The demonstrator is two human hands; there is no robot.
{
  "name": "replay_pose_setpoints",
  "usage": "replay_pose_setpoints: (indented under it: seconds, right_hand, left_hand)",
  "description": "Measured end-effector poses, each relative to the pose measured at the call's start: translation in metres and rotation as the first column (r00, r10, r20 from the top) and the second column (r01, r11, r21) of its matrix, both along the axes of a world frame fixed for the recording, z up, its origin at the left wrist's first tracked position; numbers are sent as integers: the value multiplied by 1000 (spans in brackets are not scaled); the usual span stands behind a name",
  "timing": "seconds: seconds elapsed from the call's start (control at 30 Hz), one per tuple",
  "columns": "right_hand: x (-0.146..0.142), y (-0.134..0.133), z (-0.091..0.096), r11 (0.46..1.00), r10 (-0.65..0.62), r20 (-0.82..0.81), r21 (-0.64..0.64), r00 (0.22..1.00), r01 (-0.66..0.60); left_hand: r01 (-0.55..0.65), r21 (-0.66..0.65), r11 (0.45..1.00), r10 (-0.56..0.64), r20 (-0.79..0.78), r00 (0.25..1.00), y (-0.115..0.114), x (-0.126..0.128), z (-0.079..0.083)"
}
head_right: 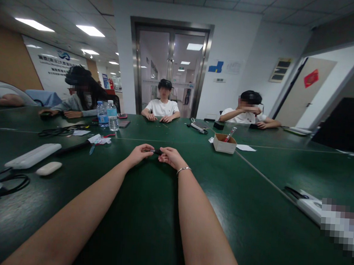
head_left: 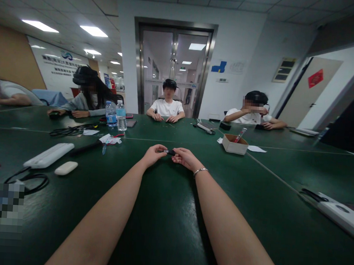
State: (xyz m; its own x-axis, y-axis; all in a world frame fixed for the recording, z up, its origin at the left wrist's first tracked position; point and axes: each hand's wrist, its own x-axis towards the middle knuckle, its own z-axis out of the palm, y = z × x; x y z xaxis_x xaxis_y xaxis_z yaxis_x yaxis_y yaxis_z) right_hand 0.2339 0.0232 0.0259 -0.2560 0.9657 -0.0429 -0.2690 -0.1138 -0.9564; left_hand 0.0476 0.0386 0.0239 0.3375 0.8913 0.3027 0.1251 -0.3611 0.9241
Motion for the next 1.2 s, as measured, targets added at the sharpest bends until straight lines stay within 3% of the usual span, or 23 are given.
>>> replay_pose_setpoints:
  seconds: [0.53, 0.73, 1.03, 1.2]
  right_hand:
    - [2, -2, 0, 1000, 1, -42, 6, 999, -1]
    - [3, -2, -1, 1000, 10, -19, 12, 1000, -10]
    - [3, -4, 0, 999, 29, -1, 29, 1000, -29]
    - [4, -4, 0, 996, 73, -3, 44, 997, -73]
  left_hand:
    - [17, -138, 990, -24, -48, 999, 7, 0, -7]
    - [-8, -50, 999, -1, -197, 980, 14, -1, -15]
    - [-12, 34, 999, 22, -329, 944, 5, -1, -8]
    - [-89, 55, 994, 104, -388, 916, 2, 0, -7]
